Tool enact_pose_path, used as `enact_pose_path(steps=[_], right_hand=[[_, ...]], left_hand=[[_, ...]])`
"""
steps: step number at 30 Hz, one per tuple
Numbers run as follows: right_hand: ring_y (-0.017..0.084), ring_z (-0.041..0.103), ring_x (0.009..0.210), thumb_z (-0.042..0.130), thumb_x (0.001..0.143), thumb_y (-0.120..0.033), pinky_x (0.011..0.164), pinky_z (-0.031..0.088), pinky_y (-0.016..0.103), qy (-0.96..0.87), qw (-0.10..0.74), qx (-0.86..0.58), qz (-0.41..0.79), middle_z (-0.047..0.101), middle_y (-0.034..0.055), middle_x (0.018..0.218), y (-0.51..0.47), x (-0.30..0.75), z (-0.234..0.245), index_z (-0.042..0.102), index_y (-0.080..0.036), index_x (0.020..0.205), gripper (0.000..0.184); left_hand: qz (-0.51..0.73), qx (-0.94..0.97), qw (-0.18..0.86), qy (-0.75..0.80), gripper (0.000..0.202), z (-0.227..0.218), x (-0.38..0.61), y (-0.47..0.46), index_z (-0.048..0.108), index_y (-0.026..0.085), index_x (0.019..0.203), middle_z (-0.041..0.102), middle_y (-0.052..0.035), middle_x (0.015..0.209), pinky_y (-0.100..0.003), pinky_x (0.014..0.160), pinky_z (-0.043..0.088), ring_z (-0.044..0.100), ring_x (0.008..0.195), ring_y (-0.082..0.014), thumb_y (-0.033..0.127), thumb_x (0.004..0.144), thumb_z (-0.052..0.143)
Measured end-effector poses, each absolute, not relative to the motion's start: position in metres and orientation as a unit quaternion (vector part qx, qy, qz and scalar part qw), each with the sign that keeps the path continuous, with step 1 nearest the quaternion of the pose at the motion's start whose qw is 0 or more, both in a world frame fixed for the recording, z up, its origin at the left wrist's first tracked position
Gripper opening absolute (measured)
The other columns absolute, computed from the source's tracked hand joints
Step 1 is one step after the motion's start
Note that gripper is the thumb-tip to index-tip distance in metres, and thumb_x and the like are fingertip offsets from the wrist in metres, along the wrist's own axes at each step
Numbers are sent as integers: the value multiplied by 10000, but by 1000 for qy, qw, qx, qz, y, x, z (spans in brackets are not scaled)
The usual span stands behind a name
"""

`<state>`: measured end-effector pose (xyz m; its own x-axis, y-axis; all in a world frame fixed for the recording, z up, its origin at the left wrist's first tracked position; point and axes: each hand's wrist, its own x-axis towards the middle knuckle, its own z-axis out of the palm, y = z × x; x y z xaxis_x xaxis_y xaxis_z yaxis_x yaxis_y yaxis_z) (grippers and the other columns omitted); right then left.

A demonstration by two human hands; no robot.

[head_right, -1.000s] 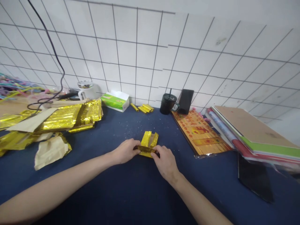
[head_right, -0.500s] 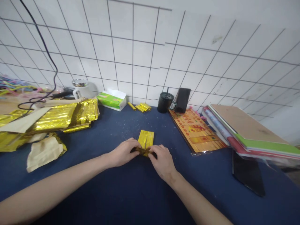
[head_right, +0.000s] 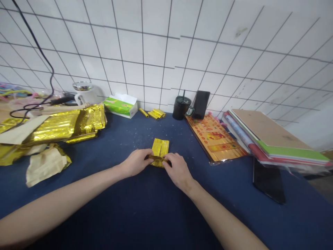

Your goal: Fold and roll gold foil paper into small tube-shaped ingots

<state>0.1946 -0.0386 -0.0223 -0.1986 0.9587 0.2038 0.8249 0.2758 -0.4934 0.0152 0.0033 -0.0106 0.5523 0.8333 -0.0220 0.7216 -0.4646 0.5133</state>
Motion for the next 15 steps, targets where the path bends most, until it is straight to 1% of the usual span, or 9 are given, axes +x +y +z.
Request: enact_pose_path(steps=[6,10,15], right_hand=[[175,530,785,490,754,-138,719,389,314,-761,238,-588,140,626,13,835,-39,193,-21,533,-205,693,100],[166,523,780,505,744,-125,720,379,300,-768,244,-578,131,621,5,825,-38,193,-24,528,-202,693,95],[163,525,768,515,748,-138,710,368,296,-772,237,-578,118,612,1,811,-35,194,-27,532,-201,699,82]], left_hand=[[92,862,199,458,134,-13,15,4,546,210,863,625,-19,807,-260,639,403,590,771,-193,251,788,443],[79,864,178,464,144,-12,17,1,535,195,873,619,-34,846,-265,664,417,589,797,-191,245,802,420],[72,872,135,465,132,-13,19,-3,513,175,860,604,-45,861,-275,656,434,590,784,-192,229,812,402]])
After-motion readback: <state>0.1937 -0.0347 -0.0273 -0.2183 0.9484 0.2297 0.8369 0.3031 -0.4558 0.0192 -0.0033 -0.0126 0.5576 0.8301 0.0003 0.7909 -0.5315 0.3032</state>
